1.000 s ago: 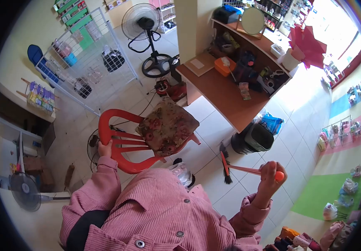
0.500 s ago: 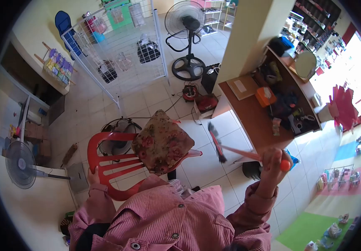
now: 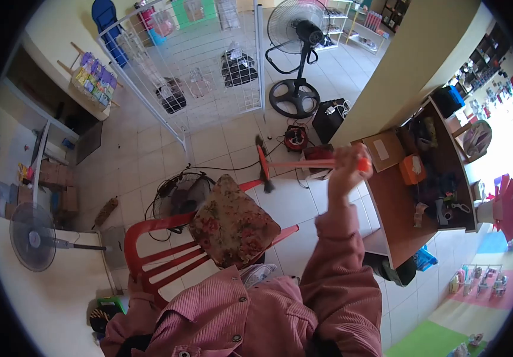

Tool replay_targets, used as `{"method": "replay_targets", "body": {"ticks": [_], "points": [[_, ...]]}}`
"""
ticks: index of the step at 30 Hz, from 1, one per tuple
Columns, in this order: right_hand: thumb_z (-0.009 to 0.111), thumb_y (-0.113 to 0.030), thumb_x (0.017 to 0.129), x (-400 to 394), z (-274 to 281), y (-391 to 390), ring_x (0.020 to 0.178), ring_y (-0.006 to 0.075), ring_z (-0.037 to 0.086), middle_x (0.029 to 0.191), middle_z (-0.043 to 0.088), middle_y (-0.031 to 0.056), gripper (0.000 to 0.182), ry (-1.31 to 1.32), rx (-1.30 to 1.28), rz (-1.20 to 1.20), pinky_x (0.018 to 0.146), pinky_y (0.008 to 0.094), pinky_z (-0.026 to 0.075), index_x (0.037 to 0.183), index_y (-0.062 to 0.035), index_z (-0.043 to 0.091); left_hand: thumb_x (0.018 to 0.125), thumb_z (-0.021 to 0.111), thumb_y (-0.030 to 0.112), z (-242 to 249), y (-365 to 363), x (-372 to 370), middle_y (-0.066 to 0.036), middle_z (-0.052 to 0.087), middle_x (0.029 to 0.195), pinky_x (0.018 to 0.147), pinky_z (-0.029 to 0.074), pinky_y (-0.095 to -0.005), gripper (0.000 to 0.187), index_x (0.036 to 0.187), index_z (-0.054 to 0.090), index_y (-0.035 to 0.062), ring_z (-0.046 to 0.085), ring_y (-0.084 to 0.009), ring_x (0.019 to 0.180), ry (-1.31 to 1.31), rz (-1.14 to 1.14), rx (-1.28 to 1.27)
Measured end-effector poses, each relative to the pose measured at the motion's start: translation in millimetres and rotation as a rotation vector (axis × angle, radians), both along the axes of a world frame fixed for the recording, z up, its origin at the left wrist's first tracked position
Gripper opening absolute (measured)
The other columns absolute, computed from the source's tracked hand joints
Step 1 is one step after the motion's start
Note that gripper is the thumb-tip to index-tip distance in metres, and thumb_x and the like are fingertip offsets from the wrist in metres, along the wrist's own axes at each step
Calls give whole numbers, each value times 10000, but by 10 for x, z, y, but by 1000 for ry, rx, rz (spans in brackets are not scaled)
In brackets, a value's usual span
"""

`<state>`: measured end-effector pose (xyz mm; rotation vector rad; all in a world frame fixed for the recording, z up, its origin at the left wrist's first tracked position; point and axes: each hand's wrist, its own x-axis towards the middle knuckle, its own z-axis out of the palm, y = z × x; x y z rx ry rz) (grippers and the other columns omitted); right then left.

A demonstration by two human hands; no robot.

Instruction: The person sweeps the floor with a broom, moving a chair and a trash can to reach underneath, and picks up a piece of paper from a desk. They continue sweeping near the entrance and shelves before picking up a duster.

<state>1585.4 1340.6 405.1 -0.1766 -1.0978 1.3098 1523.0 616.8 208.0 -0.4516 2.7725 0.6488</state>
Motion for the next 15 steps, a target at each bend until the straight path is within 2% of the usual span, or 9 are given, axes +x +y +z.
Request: {"method": "replay_targets", "body": {"ticks": [3,4,6,7,10,12,14,15], "points": [[582,-330,933,-327,-582,137,486,81,439,542,448,-18,376,-131,-210,-4,488,237,368,668,-80,486,892,569,402,-488,-362,134,-255,536,1243,941,442,-424,649,1352,388,-19,525,-393,1148,39,45,-72],[573,-330,938,-389,-726,111,488,85,442,546,482,-6,402,-248,-302,-92,494,235,367,644,-66,499,893,565,409,-667,-502,167,-253,524,1260,950,433,-426,657,1358,378,-15,514,-399,1159,73,61,-120],[559,-339,944,-349,-1121,123,490,87,449,536,499,7,443,-481,-331,-179,492,237,363,603,-64,490,894,556,422,-795,-607,138,-250,500,1295,970,417,-429,673,1372,358,-8,492,-411,1180,67,93,-140],[545,-330,952,-261,-1219,135,482,94,453,525,499,15,449,-468,-345,-233,487,240,364,594,-65,484,896,583,357,-770,-658,78,-252,426,1351,959,453,-390,732,1435,216,24,508,-371,1172,-32,196,101],[517,-301,968,64,-1287,74,466,109,466,494,493,30,457,-446,-373,-395,486,252,380,581,-61,474,883,593,394,-627,-621,-4,-243,412,1354,968,448,-419,792,1438,157,35,512,-365,1157,-216,85,-95],[519,-309,967,362,-1122,37,468,107,468,489,488,26,461,-427,-390,-451,489,258,381,580,-62,471,874,598,417,-791,-839,-33,-236,439,1317,960,453,-440,788,1424,169,49,515,-365,1145,-254,-118,-169],[516,-328,966,676,-978,-8,458,105,459,485,481,23,477,-509,-379,-522,493,265,384,569,-69,464,873,601,420,-809,-804,-72,-229,461,1280,942,461,-469,762,1409,193,65,517,-366,1138,-270,-8,-104],[514,-341,966,814,-849,-81,449,102,456,475,471,22,494,-570,-354,-532,483,253,376,552,-78,456,876,600,411,-758,-664,-95,-226,470,1262,929,468,-488,737,1402,210,73,516,-366,1138,-266,205,-1]]}}
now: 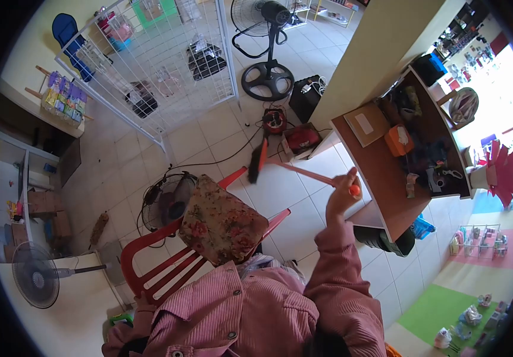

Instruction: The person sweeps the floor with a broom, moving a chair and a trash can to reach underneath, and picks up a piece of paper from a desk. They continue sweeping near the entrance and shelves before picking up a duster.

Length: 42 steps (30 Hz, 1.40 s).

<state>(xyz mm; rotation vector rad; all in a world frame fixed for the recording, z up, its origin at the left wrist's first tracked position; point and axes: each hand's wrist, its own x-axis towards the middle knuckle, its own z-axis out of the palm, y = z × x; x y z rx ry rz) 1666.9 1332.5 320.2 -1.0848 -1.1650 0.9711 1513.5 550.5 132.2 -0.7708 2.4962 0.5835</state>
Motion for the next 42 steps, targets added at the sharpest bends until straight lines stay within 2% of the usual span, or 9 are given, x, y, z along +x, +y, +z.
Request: {"method": "replay_targets", "body": {"ticks": [1,7,13,25,29,30,33,39,42], "points": [[510,-345,967,167,-72,5,441,99,450,468,464,21,495,2,53,32,471,243,364,553,-77,459,878,600,403,32,90,-26,-222,479,1244,915,474,-508,713,1394,227,82,516,-366,1138,15,223,71],[515,-315,968,934,157,-165,441,82,438,469,449,15,480,-105,27,7,450,229,345,556,-78,442,881,618,310,109,261,-69,-251,518,1204,752,549,-480,616,1324,326,-1,590,-375,1001,148,505,393],[533,-319,959,1720,231,-295,440,82,440,477,450,10,474,-121,39,-115,446,226,352,562,-79,430,844,667,264,375,514,-67,-190,585,1124,742,549,-476,489,1213,489,-3,626,-347,890,163,164,976],[597,-328,924,3383,458,-866,421,75,399,459,406,-10,470,-261,-70,-688,428,220,345,565,-100,395,791,638,252,888,2167,-318,-148,611,1053,729,552,-399,465,1162,533,-7,631,-283,876,71,51,1051],[608,-267,921,3545,375,-1020,474,94,469,538,486,11,354,-275,91,-383,483,213,403,656,-79,467,800,633,234,938,2780,-371,-146,640,1003,753,545,-396,405,1101,572,-30,646,-266,846,-29,-63,1106],[598,-227,926,3510,460,-1011,484,102,480,557,496,13,323,-77,77,-220,521,222,436,667,-70,485,801,632,230,981,2992,-315,-148,642,1003,756,544,-397,403,1101,571,-32,646,-266,852,-5,-108,1118],[566,-237,944,3519,706,-857,458,75,420,517,436,-13,352,78,4,11,464,227,355,643,-83,469,810,625,224,1027,3205,-254,-154,647,1004,759,539,-417,405,1115,560,-34,646,-267,869,-19,-146,1130],[561,-295,947,3266,1228,-590,446,62,382,501,403,-24,401,300,287,-416,441,219,292,618,-102,435,844,631,330,1319,3373,-56,-98,646,920,694,530,-413,384,1107,591,54,614,-250,763,-236,33,1040],[556,-342,941,3046,500,-352,523,98,452,576,476,20,402,322,459,-501,482,240,338,648,-98,431,854,632,386,1216,3384,-69,-80,639,901,645,519,-396,391,1094,597,79,586,-233,708,-237,-28,1013]]}}
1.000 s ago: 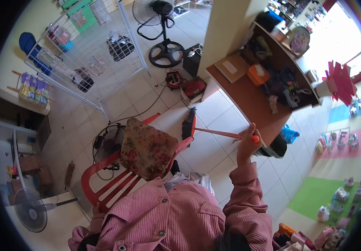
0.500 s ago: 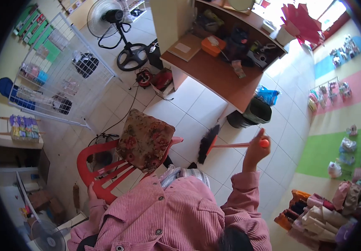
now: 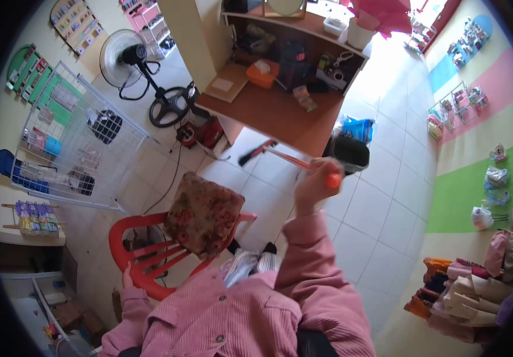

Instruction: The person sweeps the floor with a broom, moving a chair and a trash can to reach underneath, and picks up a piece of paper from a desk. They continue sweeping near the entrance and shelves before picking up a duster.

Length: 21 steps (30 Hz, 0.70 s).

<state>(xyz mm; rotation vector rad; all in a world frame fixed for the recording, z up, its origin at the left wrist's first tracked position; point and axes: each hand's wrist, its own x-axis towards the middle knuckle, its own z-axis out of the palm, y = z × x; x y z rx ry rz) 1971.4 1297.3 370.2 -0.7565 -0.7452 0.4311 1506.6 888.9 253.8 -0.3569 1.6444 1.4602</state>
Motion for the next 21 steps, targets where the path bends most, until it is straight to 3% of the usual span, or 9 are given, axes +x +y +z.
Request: {"method": "replay_targets", "body": {"ticks": [2,5,7,8,13,18,21], "points": [[546,-325,947,-197,-610,184,605,116,470,625,497,34,398,59,-35,-31,582,270,378,650,-79,445,859,630,399,193,112,173,-76,637,902,622,509,-388,397,1087,599,75,575,-224,691,31,13,-29],[522,-220,956,-545,-1530,124,626,105,461,631,487,13,349,2,-307,130,582,265,366,657,-45,484,870,620,378,60,72,156,-77,627,951,629,506,-398,396,1123,583,76,576,-223,706,53,7,14],[510,-135,939,-491,-2098,-62,603,135,477,627,494,36,286,-454,-468,238,566,285,380,678,-20,505,876,615,364,154,203,280,-74,617,991,638,502,-401,399,1146,567,75,576,-225,731,52,5,39],[502,-128,938,-440,-2132,-162,597,140,476,630,496,46,286,-478,-451,233,567,286,381,675,-16,508,879,612,357,186,261,348,-73,612,1012,643,500,-402,400,1158,558,75,576,-225,743,47,5,50],[491,-127,935,35,-1915,-523,585,120,461,619,496,34,310,-220,-444,253,553,280,372,647,-14,515,887,601,315,-98,388,236,-73,596,1112,682,495,-396,419,1231,493,101,581,-234,841,36,-26,110],[504,-190,951,863,-1068,-953,527,70,424,578,501,3,377,-78,-620,243,492,238,347,618,-19,549,879,606,277,-315,673,106,-72,595,1151,698,497,-404,442,1263,461,114,591,-243,903,59,-75,142],[489,-149,948,1162,-564,-1261,517,81,423,549,479,14,389,-170,-634,267,487,243,348,580,-25,501,874,608,259,-441,872,-46,-70,608,1127,699,499,-411,413,1240,486,110,598,-248,886,57,-100,120]]}}
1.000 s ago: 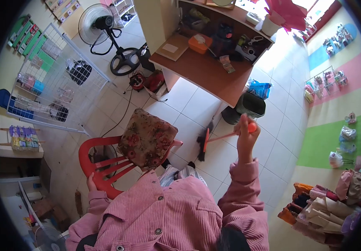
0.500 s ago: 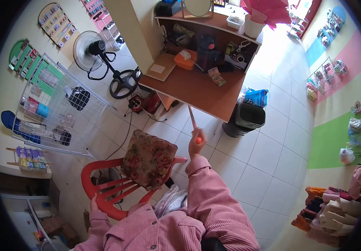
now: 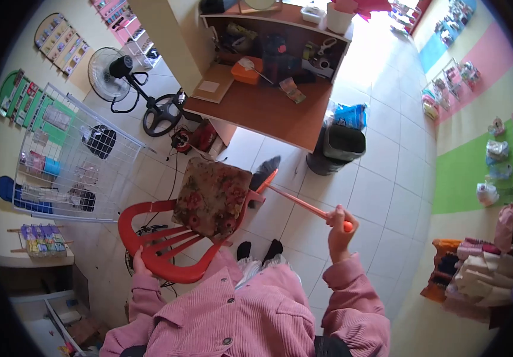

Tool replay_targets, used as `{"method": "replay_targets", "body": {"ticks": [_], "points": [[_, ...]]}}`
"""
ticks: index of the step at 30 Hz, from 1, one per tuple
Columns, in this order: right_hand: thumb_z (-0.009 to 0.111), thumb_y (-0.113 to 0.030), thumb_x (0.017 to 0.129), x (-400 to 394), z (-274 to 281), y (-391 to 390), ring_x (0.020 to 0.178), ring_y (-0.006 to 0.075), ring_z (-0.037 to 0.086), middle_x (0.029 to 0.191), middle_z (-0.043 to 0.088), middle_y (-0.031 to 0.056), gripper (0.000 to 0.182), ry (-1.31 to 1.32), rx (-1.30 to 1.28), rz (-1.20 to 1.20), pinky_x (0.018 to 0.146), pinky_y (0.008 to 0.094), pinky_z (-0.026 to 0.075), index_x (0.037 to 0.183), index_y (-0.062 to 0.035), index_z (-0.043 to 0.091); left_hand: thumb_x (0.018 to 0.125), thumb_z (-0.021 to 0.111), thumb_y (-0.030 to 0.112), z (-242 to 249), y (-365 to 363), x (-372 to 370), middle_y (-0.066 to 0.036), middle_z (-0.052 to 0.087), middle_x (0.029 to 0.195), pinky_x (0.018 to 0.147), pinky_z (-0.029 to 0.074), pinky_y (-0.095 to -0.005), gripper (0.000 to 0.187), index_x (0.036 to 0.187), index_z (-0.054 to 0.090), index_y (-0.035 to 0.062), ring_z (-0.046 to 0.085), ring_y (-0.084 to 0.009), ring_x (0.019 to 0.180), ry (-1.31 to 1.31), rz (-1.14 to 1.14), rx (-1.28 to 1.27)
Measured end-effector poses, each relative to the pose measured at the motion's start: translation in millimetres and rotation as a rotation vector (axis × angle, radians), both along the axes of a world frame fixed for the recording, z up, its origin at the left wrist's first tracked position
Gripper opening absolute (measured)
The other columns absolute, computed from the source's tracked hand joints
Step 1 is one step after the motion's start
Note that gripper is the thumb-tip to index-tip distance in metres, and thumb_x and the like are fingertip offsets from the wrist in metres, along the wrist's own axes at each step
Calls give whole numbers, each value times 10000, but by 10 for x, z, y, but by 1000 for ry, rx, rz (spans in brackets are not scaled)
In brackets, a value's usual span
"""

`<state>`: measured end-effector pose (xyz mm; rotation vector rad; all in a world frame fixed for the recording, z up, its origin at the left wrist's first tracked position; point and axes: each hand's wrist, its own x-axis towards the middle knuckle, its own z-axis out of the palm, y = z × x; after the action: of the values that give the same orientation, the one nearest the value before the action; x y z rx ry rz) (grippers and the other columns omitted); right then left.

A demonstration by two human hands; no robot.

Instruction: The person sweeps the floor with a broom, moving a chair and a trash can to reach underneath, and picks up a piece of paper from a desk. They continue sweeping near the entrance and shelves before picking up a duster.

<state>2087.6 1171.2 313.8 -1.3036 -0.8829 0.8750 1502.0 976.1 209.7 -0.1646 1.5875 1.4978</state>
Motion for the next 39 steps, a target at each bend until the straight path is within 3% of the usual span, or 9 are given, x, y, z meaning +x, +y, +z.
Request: {"method": "replay_targets", "body": {"ticks": [7,14,19,22,26,30,34,37,39], "points": [[466,-81,928,-122,597,-363,501,83,386,518,421,10,388,-64,35,93,475,254,306,549,-16,409,878,603,275,112,711,-138,-91,641,1031,710,507,-417,314,1109,569,65,611,-257,842,26,-175,36],[518,-105,904,-219,818,-511,484,63,294,495,316,-13,395,-323,-94,45,443,279,248,546,-3,387,881,582,256,159,1129,150,-94,627,1032,731,515,-416,300,1113,556,67,607,-263,869,-29,-126,44],[556,-139,896,32,424,-763,485,58,285,484,300,-13,446,-412,-189,-118,433,288,228,517,-6,361,897,529,223,-137,1466,415,-100,618,1056,745,526,-432,258,1094,560,61,603,-273,910,-56,-154,116],[572,-146,901,31,265,-885,465,62,296,464,323,-14,445,-335,-28,-162,430,281,254,520,-10,388,899,521,219,1,1847,783,-116,620,1074,905,483,-451,240,1041,570,32,594,-286,993,-69,-181,124],[591,-230,927,-29,774,-824,416,77,340,455,380,-19,442,-63,376,-251,426,253,318,560,-77,398,902,546,206,0,2389,1253,-106,605,1046,821,515,-439,213,1032,570,39,596,-280,953,-38,-76,150],[534,-322,953,-25,1101,-820,401,90,317,486,367,1,472,-70,599,-192,436,254,304,577,-96,361,906,565,218,-2,2906,1576,-79,585,981,745,530,-419,251,1092,538,52,590,-259,885,-43,-29,193],[544,-269,954,43,531,-622,421,77,312,493,351,-11,453,-16,552,-329,435,258,288,589,-99,338,907,578,223,-301,3429,1689,-63,558,991,755,517,-454,316,1168,487,69,559,-264,917,-80,-45,288],[595,-103,913,199,-94,-473,438,58,374,477,392,-26,456,24,269,-471,410,251,293,538,-104,334,917,564,253,164,3549,2073,-70,555,1006,802,506,-482,353,1193,464,58,548,-277,946,-77,-84,213],[563,-90,926,458,-35,-522,427,64,344,469,371,-22,449,15,238,-488,432,255,316,541,-100,333,923,549,280,-58,3785,2018,-87,541,1040,837,492,-511,378,1207,447,53,544,-290,960,-67,-155,236]]}}
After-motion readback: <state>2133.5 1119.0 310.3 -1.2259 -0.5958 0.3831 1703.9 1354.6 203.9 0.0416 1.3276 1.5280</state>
